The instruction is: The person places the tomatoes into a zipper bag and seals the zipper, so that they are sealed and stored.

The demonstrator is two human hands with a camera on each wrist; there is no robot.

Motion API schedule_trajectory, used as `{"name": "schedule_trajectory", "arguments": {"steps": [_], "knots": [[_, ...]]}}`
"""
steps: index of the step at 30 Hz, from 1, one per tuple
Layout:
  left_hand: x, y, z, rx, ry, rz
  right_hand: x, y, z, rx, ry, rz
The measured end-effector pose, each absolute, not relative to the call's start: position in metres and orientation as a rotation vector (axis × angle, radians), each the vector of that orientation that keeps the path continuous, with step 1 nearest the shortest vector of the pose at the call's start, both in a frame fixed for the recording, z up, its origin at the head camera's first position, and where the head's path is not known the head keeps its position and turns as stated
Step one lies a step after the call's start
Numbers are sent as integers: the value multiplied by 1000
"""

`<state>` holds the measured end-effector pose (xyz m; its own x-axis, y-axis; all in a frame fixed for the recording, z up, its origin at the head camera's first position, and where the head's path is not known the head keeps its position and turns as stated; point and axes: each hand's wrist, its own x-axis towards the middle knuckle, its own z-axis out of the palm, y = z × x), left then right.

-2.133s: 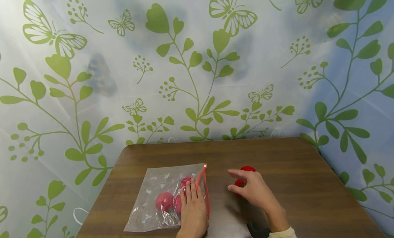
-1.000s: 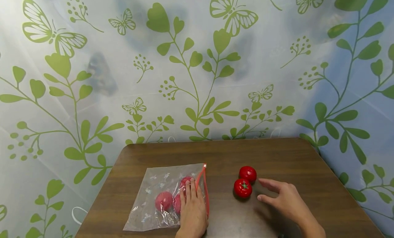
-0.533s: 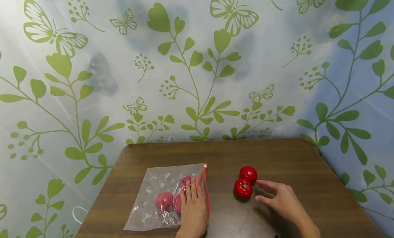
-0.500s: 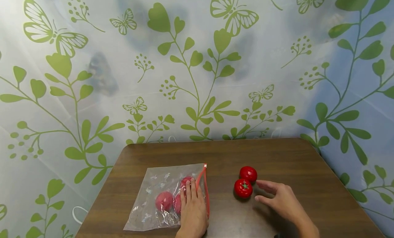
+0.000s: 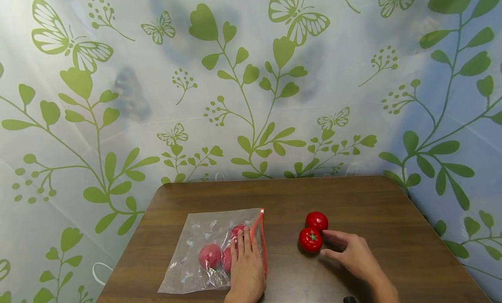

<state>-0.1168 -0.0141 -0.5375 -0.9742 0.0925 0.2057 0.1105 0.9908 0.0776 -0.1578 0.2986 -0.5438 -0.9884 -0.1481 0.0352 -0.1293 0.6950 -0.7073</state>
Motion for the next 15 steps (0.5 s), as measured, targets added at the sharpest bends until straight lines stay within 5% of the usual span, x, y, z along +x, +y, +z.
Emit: {"name": "schedule_trajectory", "arguments": {"steps": [15], "knots": [[-116,-14,-538,-156,-2928,-129,-165,288,-551,-199,2864,-1180]]}}
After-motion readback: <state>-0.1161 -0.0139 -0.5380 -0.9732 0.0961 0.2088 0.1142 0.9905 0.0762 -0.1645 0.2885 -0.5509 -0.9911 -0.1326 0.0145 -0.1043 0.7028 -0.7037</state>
